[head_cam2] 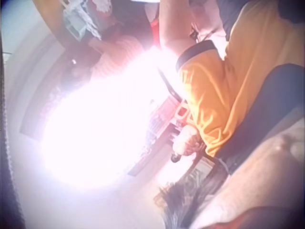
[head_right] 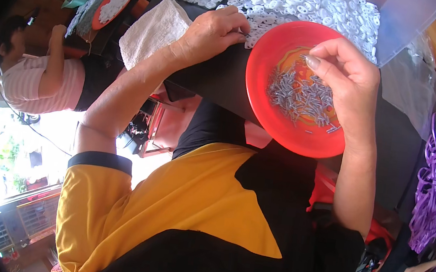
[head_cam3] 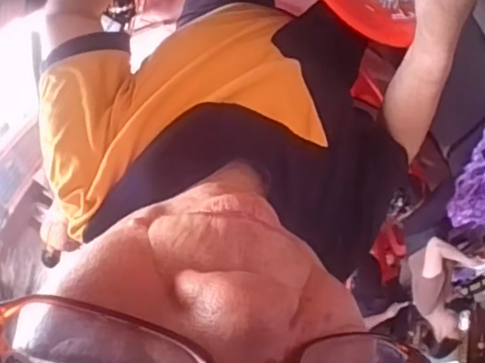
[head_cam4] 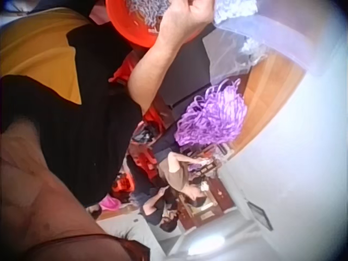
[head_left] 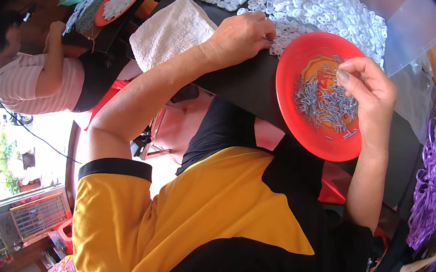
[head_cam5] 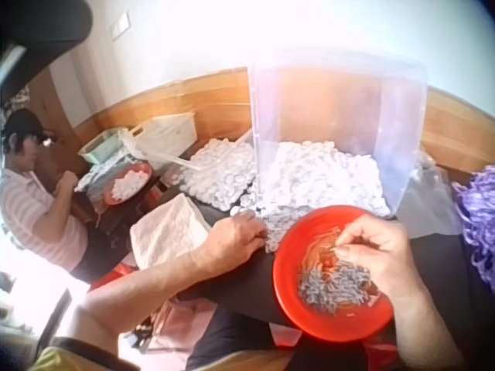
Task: The person is manually inserting small white plastic ring-like parts into a purple fabric or garment fringe.
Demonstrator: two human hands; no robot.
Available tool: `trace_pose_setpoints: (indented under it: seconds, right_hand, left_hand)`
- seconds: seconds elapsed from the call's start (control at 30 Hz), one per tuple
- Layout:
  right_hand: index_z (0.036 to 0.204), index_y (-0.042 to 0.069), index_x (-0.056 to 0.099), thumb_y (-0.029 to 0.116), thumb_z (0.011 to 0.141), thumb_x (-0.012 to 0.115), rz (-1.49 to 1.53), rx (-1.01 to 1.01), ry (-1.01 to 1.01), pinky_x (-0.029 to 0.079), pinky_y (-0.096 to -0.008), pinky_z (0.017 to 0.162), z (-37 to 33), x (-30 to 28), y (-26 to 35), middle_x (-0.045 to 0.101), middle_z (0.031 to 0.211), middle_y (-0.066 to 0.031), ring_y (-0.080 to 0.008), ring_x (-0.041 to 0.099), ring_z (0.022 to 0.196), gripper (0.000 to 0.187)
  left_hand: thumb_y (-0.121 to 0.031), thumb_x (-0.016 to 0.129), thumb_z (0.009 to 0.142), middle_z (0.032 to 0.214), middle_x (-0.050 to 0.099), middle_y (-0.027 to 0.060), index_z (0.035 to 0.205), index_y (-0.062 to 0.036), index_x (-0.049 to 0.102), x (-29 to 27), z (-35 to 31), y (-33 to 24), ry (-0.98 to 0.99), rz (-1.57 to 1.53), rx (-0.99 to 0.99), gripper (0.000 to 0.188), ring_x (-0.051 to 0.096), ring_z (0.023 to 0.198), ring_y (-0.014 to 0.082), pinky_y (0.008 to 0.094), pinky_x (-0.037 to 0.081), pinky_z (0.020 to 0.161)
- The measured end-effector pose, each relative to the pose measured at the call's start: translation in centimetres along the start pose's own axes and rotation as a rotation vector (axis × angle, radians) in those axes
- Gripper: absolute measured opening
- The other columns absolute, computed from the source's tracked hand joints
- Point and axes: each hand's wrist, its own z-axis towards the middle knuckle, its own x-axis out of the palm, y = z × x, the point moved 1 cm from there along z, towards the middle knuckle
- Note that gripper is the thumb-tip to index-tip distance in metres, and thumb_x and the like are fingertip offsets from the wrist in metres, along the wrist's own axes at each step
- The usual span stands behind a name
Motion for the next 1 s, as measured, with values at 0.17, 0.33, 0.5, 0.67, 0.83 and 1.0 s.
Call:
trace_pose_setpoints:
  seconds: [0.17,0.33,0.5,0.67,0.83,1.0]
  right_hand:
    - [0.088,0.003,0.067,0.005,0.085,0.069,-0.003,-0.008,0.013,0.041,-0.0198,0.061,0.0,0.0,0.0,0.063,0.079,0.0041,-0.0022,0.052,0.070,0.004]
    - [0.088,0.003,0.067,0.006,0.085,0.069,-0.015,-0.008,0.010,0.041,-0.0197,0.062,0.0,0.0,-0.1,0.063,0.079,0.0044,-0.0022,0.052,0.070,0.004]
    - [0.088,0.004,0.067,0.007,0.085,0.069,0.005,-0.006,-0.003,0.040,-0.0199,0.062,0.1,0.0,-0.2,0.064,0.079,0.0042,-0.0028,0.052,0.069,0.005]
    - [0.088,0.005,0.067,0.011,0.087,0.068,0.085,0.021,-0.056,0.040,-0.0208,0.062,0.0,-0.5,0.0,0.063,0.076,0.0024,-0.0050,0.055,0.068,0.006]
    - [0.089,0.005,0.066,0.013,0.088,0.068,0.192,0.010,-0.130,0.041,-0.0209,0.062,0.4,-0.6,0.1,0.063,0.075,0.0010,-0.0059,0.057,0.069,0.009]
    - [0.091,0.004,0.066,0.012,0.088,0.069,0.199,-0.019,-0.203,0.043,-0.0211,0.062,0.3,-0.5,-0.2,0.065,0.080,0.0002,-0.0065,0.059,0.073,0.009]
  left_hand:
    - [-0.017,0.067,0.081,0.090,0.061,0.0104,0.088,-0.0085,0.065,-0.4,0.2,-0.4,0.041,0.021,0.072,0.011,0.064,0.086,0.0329,0.0424,0.054,0.074]
    - [-0.014,0.069,0.080,0.087,0.058,0.0090,0.087,-0.0066,0.062,0.7,0.2,0.0,0.006,0.249,0.187,0.013,0.063,0.084,0.0293,0.0384,0.053,0.070]
    - [-0.015,0.067,0.083,0.082,0.060,0.0101,0.087,-0.0027,0.063,0.6,0.6,0.3,0.003,0.469,0.260,0.013,0.064,0.079,0.0239,0.0360,0.053,0.062]
    - [-0.016,0.064,0.089,0.075,0.065,0.0031,0.091,0.0040,0.068,-1.8,2.6,-5.2,-0.069,-0.718,-0.377,0.020,0.058,0.063,0.0086,0.0256,0.047,0.053]
    - [-0.012,0.066,0.087,0.077,0.063,0.0068,0.093,0.0036,0.067,-0.1,4.1,-9.6,0.012,-1.425,-0.608,0.017,0.058,0.061,0.0127,0.0265,0.044,0.049]
    - [-0.011,0.067,0.087,0.072,0.063,0.0103,0.086,0.0043,0.065,1.2,5.2,-11.6,-0.002,-1.642,-0.621,0.016,0.056,0.054,0.0144,0.0273,0.042,0.045]
